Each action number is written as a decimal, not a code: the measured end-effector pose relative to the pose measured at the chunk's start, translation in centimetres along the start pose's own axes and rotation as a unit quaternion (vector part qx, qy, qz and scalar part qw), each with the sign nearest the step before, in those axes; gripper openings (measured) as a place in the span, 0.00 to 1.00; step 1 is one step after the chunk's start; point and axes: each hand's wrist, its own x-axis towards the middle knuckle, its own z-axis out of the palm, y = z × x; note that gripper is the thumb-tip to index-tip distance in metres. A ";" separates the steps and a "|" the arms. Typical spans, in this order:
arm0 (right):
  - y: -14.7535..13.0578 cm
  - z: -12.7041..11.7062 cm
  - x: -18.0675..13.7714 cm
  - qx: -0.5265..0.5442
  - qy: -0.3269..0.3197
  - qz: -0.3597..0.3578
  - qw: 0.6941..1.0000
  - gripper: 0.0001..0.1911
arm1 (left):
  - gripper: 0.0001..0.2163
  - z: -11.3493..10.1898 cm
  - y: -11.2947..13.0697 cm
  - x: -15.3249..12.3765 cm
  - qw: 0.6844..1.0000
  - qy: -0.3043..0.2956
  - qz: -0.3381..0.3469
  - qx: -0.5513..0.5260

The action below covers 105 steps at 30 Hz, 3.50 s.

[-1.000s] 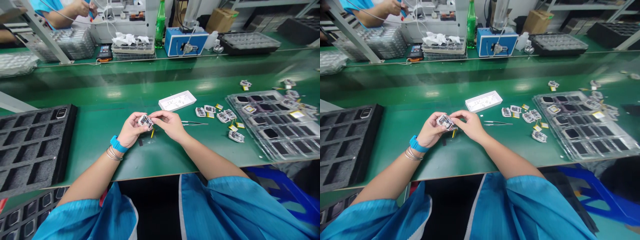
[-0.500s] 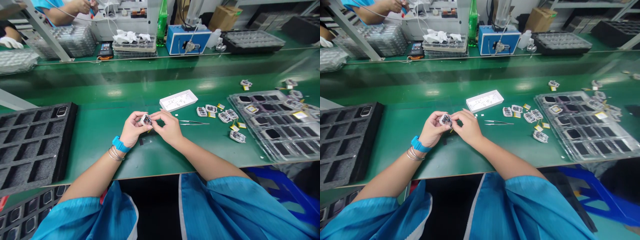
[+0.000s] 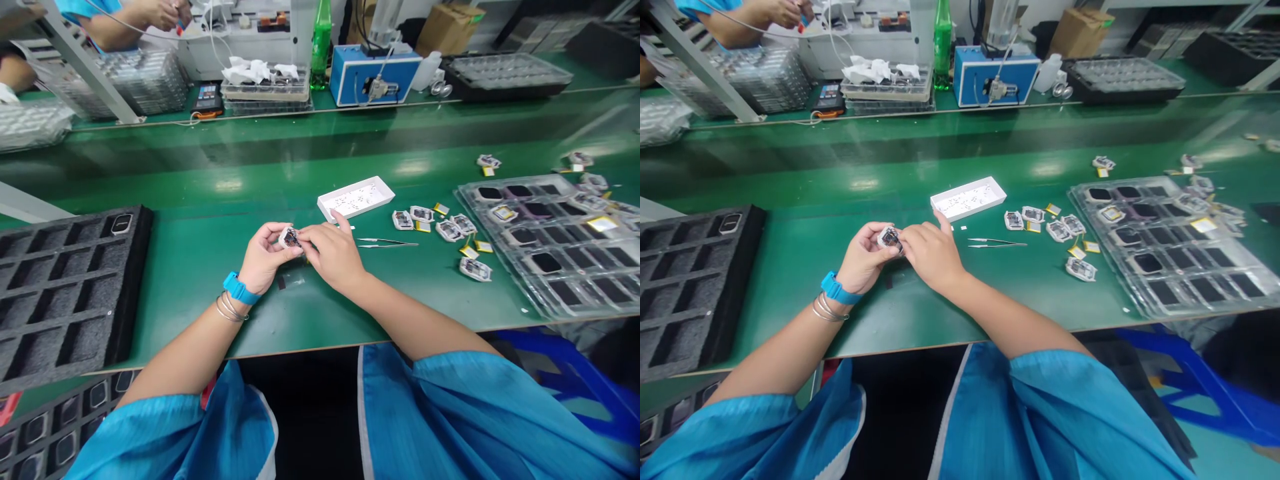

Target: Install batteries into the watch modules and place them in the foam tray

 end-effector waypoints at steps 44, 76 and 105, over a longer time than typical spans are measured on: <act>-0.1 -0.6 0.1 0.042 0.008 -0.102 0.994 0.07 | 0.24 -0.5 0.9 -0.2 0.981 -0.129 -0.145 -0.015; 1.3 -1.4 1.3 0.410 -0.053 0.196 0.889 0.21 | 0.25 -2.0 1.7 0.8 0.987 -0.060 -0.144 -0.036; 0.9 -0.5 0.5 0.187 -0.004 0.087 0.978 0.10 | 0.11 -0.7 0.4 0.5 0.971 -0.107 -0.213 -0.022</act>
